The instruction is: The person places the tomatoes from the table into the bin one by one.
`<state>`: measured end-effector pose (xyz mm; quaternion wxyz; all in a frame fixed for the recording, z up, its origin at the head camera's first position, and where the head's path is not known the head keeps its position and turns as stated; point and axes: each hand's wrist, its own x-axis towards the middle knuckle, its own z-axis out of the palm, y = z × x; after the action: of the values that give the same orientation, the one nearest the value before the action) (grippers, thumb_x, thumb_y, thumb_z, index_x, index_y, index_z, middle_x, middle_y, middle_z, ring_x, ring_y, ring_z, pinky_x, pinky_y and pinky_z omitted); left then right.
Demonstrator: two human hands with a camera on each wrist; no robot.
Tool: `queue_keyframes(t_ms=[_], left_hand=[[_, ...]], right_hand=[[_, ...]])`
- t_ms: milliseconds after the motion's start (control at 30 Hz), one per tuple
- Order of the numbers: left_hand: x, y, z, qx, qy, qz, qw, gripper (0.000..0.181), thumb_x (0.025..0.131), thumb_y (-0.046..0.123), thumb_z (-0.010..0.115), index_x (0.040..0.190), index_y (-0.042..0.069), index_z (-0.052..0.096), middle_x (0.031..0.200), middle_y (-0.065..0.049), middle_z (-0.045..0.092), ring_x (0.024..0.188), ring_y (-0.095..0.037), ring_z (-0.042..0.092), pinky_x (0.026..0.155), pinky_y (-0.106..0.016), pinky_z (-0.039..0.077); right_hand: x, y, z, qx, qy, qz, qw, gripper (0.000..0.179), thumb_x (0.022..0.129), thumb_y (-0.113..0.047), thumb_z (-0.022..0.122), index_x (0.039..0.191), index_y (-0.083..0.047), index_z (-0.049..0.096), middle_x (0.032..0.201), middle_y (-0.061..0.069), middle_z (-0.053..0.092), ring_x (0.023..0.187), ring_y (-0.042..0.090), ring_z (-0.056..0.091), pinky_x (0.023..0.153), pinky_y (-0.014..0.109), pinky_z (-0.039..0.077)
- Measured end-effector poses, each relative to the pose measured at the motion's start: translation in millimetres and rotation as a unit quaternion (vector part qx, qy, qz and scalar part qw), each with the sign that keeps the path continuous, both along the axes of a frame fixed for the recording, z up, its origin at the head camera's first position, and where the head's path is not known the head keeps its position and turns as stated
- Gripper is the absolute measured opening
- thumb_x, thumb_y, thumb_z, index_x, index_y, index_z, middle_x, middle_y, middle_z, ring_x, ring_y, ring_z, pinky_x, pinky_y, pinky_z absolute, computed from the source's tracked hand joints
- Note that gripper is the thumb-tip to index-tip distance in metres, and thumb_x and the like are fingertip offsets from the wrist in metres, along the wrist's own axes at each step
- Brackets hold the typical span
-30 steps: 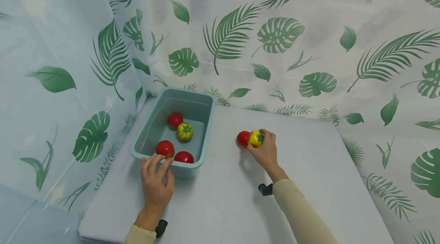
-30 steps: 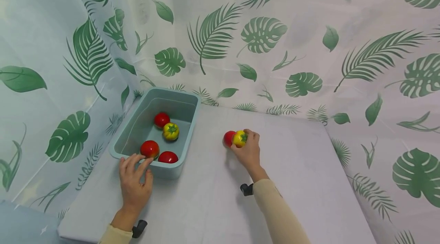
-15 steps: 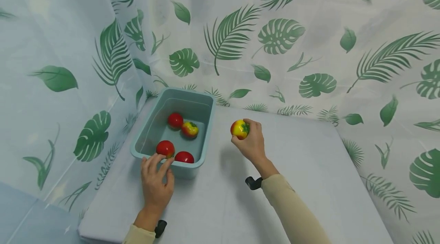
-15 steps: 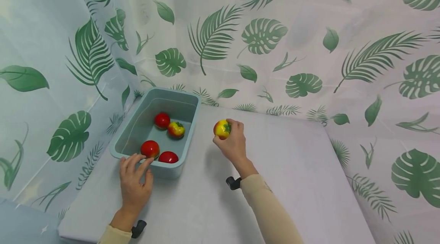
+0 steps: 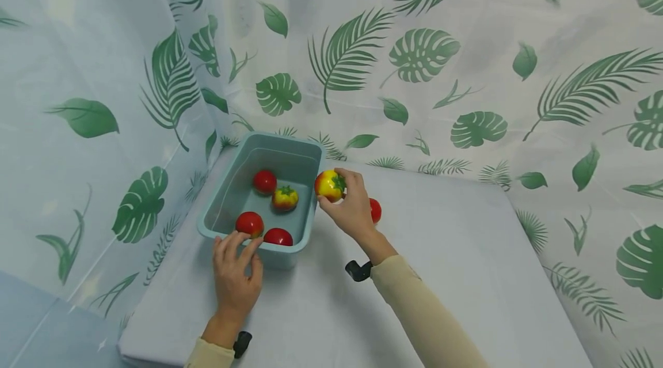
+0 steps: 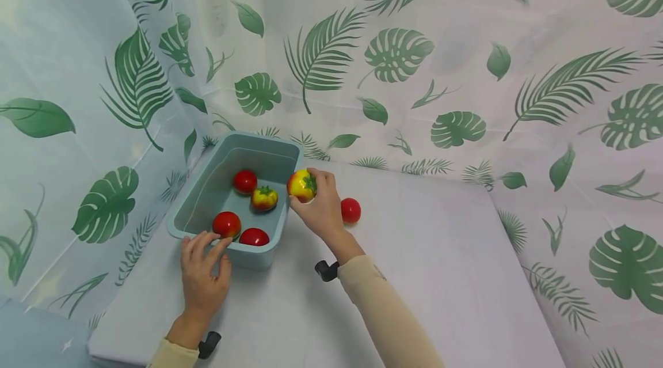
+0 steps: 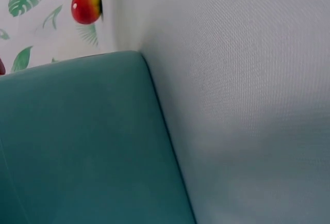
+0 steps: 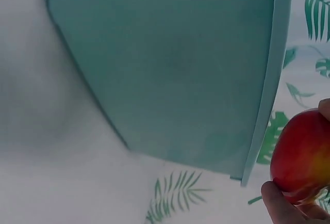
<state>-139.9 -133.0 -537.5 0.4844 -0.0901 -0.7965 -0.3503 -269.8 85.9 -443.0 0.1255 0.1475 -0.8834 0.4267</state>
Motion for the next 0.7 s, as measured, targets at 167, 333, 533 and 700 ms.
queue_keyframes(t_ms=[167, 333, 533, 700], left_hand=[[0.0, 0.2, 0.7, 0.000, 0.000, 0.000, 1.0000, 0.032, 0.080, 0.008, 0.054, 0.105, 0.006, 0.073, 0.111, -0.018, 0.062, 0.116, -0.041, 0.048, 0.110, -0.063, 0.018], [-0.4, 0.7, 0.7, -0.004, 0.003, -0.001, 1.0000, 0.031, 0.080, 0.008, 0.054, 0.105, 0.006, 0.074, 0.111, -0.017, 0.063, 0.115, -0.042, 0.049, 0.109, -0.064, 0.019], [-0.8, 0.7, 0.9, -0.003, 0.005, -0.001, 1.0000, 0.032, 0.079, 0.007, 0.055, 0.106, 0.006, 0.073, 0.112, -0.018, 0.063, 0.115, -0.041, 0.048, 0.108, -0.065, 0.019], [-0.5, 0.3, 1.7, -0.004, -0.001, 0.005, 1.0000, 0.032, 0.080, 0.008, 0.053, 0.106, 0.006, 0.073, 0.112, -0.017, 0.062, 0.116, -0.041, 0.048, 0.109, -0.064, 0.019]], right_hand=[[1.6, -15.7, 3.4, 0.008, -0.003, 0.022, 0.9997, 0.066, 0.080, -0.028, 0.077, 0.138, -0.016, 0.047, 0.133, 0.004, 0.045, 0.115, 0.020, 0.052, 0.090, 0.038, 0.053], [3.2, -26.3, 2.5, 0.016, -0.005, 0.043, 0.9990, 0.068, 0.080, -0.026, 0.078, 0.139, -0.014, 0.046, 0.132, 0.006, 0.044, 0.116, 0.021, 0.052, 0.089, 0.037, 0.053], [4.7, -34.7, 1.3, 0.006, 0.004, 0.072, 0.9974, 0.068, 0.080, -0.024, 0.079, 0.140, -0.014, 0.046, 0.133, 0.006, 0.044, 0.117, 0.019, 0.052, 0.089, 0.034, 0.053], [5.0, -40.0, 0.9, 0.013, 0.010, 0.090, 0.9958, 0.068, 0.081, -0.023, 0.078, 0.140, -0.012, 0.046, 0.133, 0.007, 0.045, 0.116, 0.020, 0.053, 0.090, 0.035, 0.053]])
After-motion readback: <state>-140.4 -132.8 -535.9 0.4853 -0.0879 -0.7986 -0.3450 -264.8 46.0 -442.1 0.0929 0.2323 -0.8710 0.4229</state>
